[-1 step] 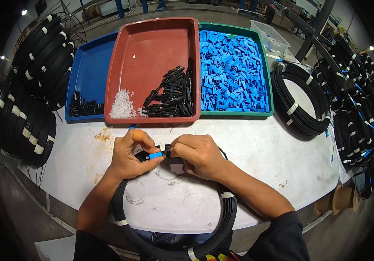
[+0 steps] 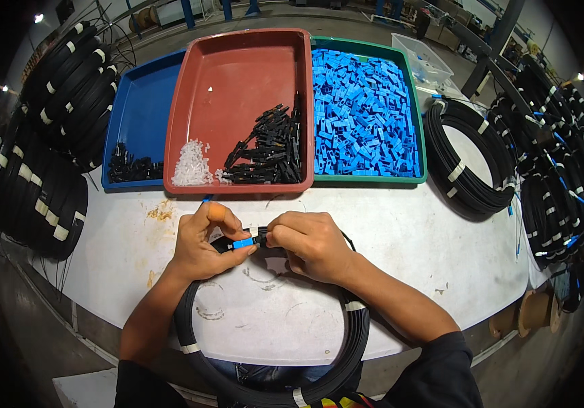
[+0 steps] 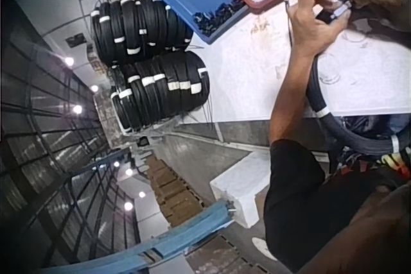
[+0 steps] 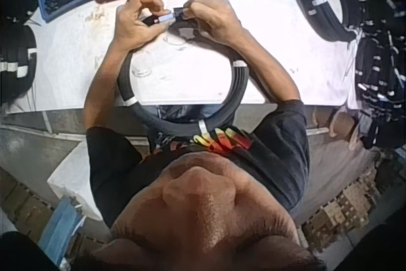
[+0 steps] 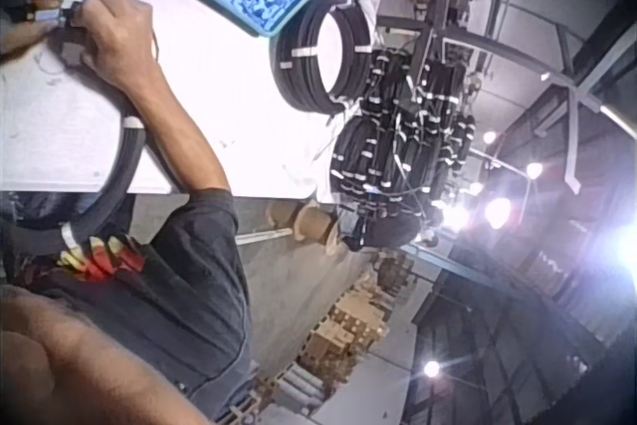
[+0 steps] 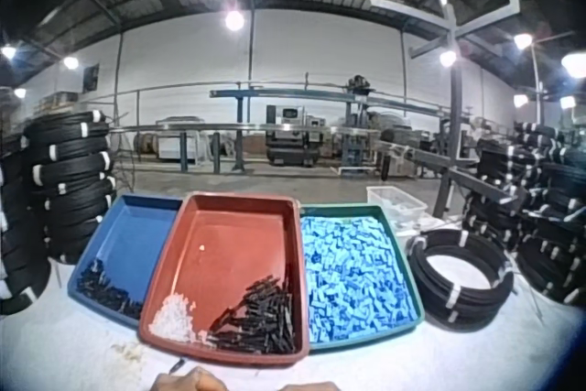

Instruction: The person attaches connector components to the ends of a coiled cable by hand, then places the finished cable onto a stack. The person then picks up another coiled cable and attaches connector parts to its ends.

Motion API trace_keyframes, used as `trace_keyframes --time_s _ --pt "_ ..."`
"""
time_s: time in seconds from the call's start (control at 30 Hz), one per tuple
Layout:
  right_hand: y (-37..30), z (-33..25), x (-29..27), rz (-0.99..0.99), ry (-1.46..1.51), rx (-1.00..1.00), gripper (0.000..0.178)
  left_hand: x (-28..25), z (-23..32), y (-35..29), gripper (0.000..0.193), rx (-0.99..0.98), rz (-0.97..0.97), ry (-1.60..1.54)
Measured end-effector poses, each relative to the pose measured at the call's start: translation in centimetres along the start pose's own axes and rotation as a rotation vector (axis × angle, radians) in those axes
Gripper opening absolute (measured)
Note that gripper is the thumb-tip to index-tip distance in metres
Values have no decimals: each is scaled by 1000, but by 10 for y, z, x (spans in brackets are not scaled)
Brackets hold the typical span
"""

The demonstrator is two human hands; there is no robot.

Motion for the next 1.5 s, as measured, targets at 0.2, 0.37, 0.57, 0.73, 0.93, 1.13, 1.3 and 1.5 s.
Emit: trace_keyframes --time_s 0.2,0.37,0.57,0.73,0.93,1.13,1.3,1.5 --pt "0 7 0 1 12 50 32 -1 0 0 35 3 2 18" --pt "4 0 2 -20 -4 -4 32 0 5 4 29 45 -52 111" --pt "1 2 0 14 6 16 28 -1 18 8 19 177 -18 180" --pt "2 -8 -3 94 -97 -52 23 3 14 6 20 42 -102 156" --pt "1 -17 -3 100 -132 -103 23 5 16 3 10 166 -96 146" --pt "-3 -13 -3 99 -151 -118 27 9 19 2 11 215 -102 151" --pt "1 -6 -2 40 -52 -4 22 12 25 -1 11 358 -114 229" --pt "3 7 4 -64 65 152 16 15 26 -2 10 380 -156 280"
Point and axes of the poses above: each hand's wrist, its own y-axis towards the middle knuckle, its own x-axis out of the palm, z = x × y, the point moved 8 cm from there along y, towards the middle knuckle, and after that the axes turned 7 degrees about x, right-handed, at the moved point
